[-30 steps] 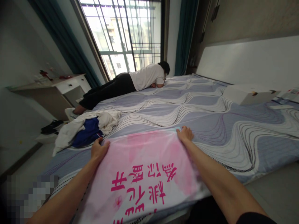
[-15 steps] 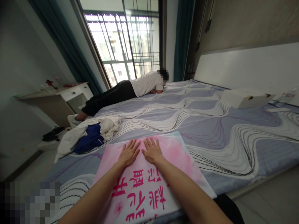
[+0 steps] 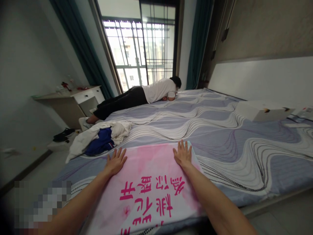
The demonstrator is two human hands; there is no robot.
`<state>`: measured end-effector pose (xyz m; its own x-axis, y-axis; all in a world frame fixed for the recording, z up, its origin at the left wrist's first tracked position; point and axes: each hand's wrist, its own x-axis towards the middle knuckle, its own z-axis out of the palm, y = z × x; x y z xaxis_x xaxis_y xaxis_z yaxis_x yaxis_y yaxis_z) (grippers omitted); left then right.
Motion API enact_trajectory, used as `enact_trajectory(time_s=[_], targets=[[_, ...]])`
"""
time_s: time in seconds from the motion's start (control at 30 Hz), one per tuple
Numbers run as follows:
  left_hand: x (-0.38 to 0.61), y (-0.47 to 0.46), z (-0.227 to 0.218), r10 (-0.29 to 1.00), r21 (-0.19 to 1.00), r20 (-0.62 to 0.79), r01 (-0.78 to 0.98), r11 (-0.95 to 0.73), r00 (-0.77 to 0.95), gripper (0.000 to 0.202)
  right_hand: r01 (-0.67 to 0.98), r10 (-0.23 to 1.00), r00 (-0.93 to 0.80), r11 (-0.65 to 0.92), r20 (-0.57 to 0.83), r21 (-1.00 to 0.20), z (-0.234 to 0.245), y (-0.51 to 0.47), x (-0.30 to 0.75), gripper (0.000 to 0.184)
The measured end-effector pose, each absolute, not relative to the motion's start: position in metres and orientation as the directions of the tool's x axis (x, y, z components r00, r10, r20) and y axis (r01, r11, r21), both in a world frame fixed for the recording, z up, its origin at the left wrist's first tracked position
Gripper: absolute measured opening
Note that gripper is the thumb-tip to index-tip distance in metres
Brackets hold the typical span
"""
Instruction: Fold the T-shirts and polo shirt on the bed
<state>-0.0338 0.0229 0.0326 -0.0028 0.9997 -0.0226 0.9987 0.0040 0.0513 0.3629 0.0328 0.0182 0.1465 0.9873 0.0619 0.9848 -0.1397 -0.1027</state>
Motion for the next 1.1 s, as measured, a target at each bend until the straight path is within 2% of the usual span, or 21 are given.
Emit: enact_trajectory(time_s=[0.07,0.13,0.2,0.3,0.43,0.57,0.67,0.73,0.83,0.9,1.0,1.1], targets=[[-0.004,0.004,0.036,0.998,0.032,0.056,0.999,0.005,-0.007,0.062,0.992,0.993,0.077,-0.067,0.094,-0.107,0.018,0.007,0.340,0.066],[0.032,-0.023,0.032,0.978,0.049,0.163,0.989,-0.139,0.129,0.061,0.985,0.996,-0.049,0.061,0.080,-0.160,0.015,-0.027,0.315,0.064],[0.063,-0.058,0.022,0.933,0.116,0.179,0.935,-0.337,0.314,0.062,0.954,0.980,-0.191,0.198,0.054,-0.227,0.011,-0.064,0.296,0.064],[0.083,-0.106,0.008,0.890,0.150,0.188,0.884,-0.444,0.415,0.062,0.919,0.957,-0.288,0.289,0.044,-0.268,0.008,-0.107,0.295,0.066],[0.050,-0.144,0.002,0.940,0.145,0.171,0.936,-0.321,0.296,0.060,0.950,0.976,-0.215,0.218,0.041,-0.224,0.008,-0.132,0.341,0.066],[0.002,-0.162,-0.002,0.981,0.103,0.169,0.988,-0.115,0.096,0.062,0.986,0.999,-0.023,0.030,0.040,-0.161,0.005,-0.142,0.386,0.070],[0.000,-0.174,-0.003,0.979,0.063,0.200,0.998,0.010,-0.022,0.064,0.981,0.994,0.105,-0.096,0.044,-0.171,0.008,-0.155,0.378,0.069],[0.019,-0.182,-0.002,0.974,0.055,0.223,0.997,-0.051,0.037,0.063,0.975,0.998,0.020,-0.008,0.053,-0.223,0.012,-0.171,0.352,0.069],[0.055,-0.194,0.000,0.916,0.078,0.206,0.927,-0.366,0.345,0.063,0.895,0.946,-0.312,0.322,0.084,-0.307,0.017,-0.196,0.306,0.070],[0.066,-0.202,-0.002,0.885,0.094,0.185,0.889,-0.448,0.427,0.063,0.843,0.904,-0.421,0.421,0.076,-0.334,0.018,-0.205,0.291,0.070],[0.054,-0.209,-0.010,0.932,0.103,0.179,0.936,-0.337,0.316,0.058,0.901,0.950,-0.313,0.296,-0.002,-0.317,0.014,-0.199,0.305,0.067],[0.029,-0.197,-0.011,0.966,0.139,0.202,0.971,-0.194,0.164,0.050,0.976,0.997,-0.015,-0.001,-0.074,-0.218,0.012,-0.171,0.341,0.068]])
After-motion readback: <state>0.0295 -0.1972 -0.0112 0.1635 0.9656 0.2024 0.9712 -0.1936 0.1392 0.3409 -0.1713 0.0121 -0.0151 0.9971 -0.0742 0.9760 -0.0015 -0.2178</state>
